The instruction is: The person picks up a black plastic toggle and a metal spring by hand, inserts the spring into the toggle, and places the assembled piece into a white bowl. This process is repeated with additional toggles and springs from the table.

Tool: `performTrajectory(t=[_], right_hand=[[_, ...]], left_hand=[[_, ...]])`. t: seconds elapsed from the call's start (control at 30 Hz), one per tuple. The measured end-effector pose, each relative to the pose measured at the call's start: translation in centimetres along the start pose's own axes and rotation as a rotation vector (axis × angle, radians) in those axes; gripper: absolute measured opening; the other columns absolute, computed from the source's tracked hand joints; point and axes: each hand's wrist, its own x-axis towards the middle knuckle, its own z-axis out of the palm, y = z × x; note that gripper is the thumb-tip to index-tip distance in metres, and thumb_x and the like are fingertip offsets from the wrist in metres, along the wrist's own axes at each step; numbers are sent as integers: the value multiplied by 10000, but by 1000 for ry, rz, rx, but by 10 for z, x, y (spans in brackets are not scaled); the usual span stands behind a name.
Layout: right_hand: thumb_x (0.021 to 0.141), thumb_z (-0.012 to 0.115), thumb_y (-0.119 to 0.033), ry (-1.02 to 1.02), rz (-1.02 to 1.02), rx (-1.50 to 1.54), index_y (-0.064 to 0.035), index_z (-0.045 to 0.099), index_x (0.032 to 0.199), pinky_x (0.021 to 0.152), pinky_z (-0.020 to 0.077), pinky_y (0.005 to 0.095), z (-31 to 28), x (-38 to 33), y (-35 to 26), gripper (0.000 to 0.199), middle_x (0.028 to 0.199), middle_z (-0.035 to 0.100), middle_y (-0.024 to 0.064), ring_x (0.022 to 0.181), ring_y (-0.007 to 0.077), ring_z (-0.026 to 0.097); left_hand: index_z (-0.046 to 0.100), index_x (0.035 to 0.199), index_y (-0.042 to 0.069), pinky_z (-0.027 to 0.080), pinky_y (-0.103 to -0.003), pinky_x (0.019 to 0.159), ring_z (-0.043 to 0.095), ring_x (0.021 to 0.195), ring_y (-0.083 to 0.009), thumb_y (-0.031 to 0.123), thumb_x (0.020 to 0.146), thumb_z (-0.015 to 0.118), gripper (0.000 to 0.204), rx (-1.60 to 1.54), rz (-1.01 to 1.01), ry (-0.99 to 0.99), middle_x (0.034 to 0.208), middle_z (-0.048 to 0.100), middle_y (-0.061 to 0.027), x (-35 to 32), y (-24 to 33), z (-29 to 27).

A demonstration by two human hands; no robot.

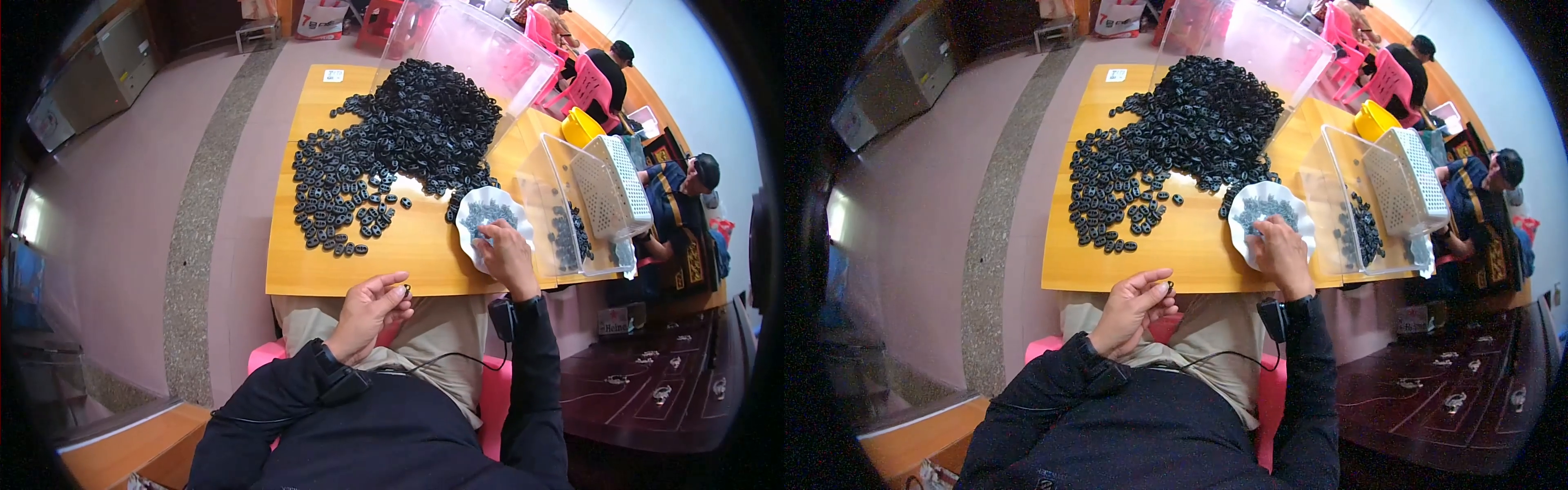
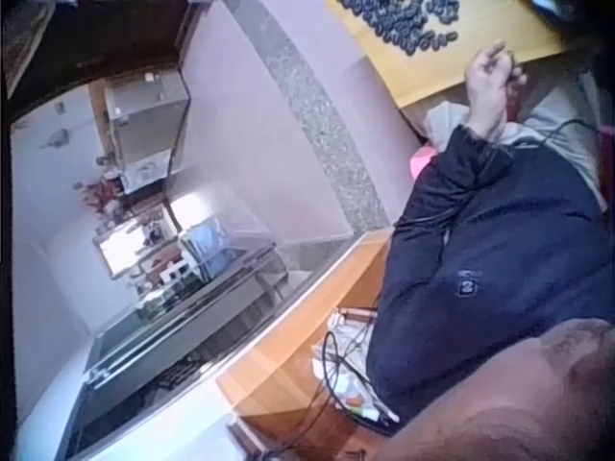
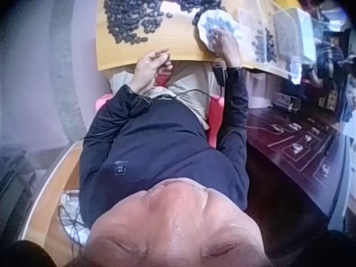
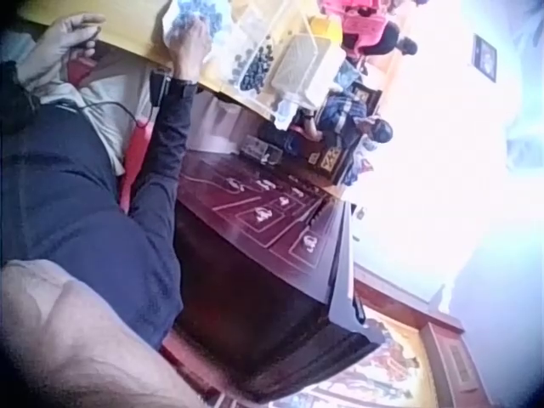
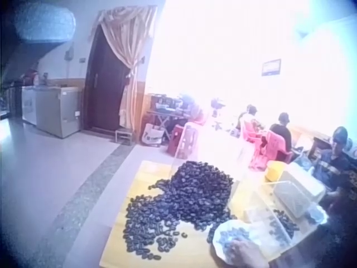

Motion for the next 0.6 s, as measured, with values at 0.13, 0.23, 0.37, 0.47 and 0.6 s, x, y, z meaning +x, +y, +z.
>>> performTrajectory(t=[0.13, 0.23, 0.37, 0.47, 0.6], right_hand=[[786, 650, -147, -53, 51, 31, -70, 677, 857, 699, 483, 411, 6, 4, -2, 108, 845, 627, 114, 805, 329, 617], [802, 625, -156, -44, 68, 21, -76, 668, 806, 700, 479, 422, 11, 5, -4, 91, 823, 614, 116, 802, 331, 610], [815, 612, -149, 12, 31, 64, -64, 649, 777, 691, 474, 422, 14, 3, 2, 100, 819, 613, 120, 797, 337, 608], [824, 606, -140, 51, 26, 81, -56, 638, 798, 687, 471, 422, 14, 0, 4, 93, 822, 614, 125, 796, 341, 607], [825, 609, -126, 52, 57, 88, -49, 628, 835, 681, 471, 416, 11, -2, 1, 80, 822, 613, 133, 792, 346, 605]], left_hand=[[525, 1183, -30, 559, -281, 761, 600, 809, -118, 85, 941, 536, 268, 8, -13, 17, 926, 600, -74, 1, -1, -3], [530, 1163, -31, 557, -280, 765, 601, 810, -118, 83, 941, 533, 249, 4, -13, 17, 923, 598, -72, 2, 0, -4], [542, 1120, -25, 557, -278, 761, 607, 806, -116, 80, 936, 541, 212, -3, -3, 15, 922, 599, -68, 3, -1, -4], [551, 1102, -27, 547, -243, 721, 621, 756, -111, 85, 932, 554, 204, -18, -1, 47, 888, 619, -70, 3, -1, -2], [556, 1082, -26, 551, -238, 701, 633, 741, -117, 84, 922, 568, 194, 22, 12, 82, 870, 626, -76, 2, 1, -2]])
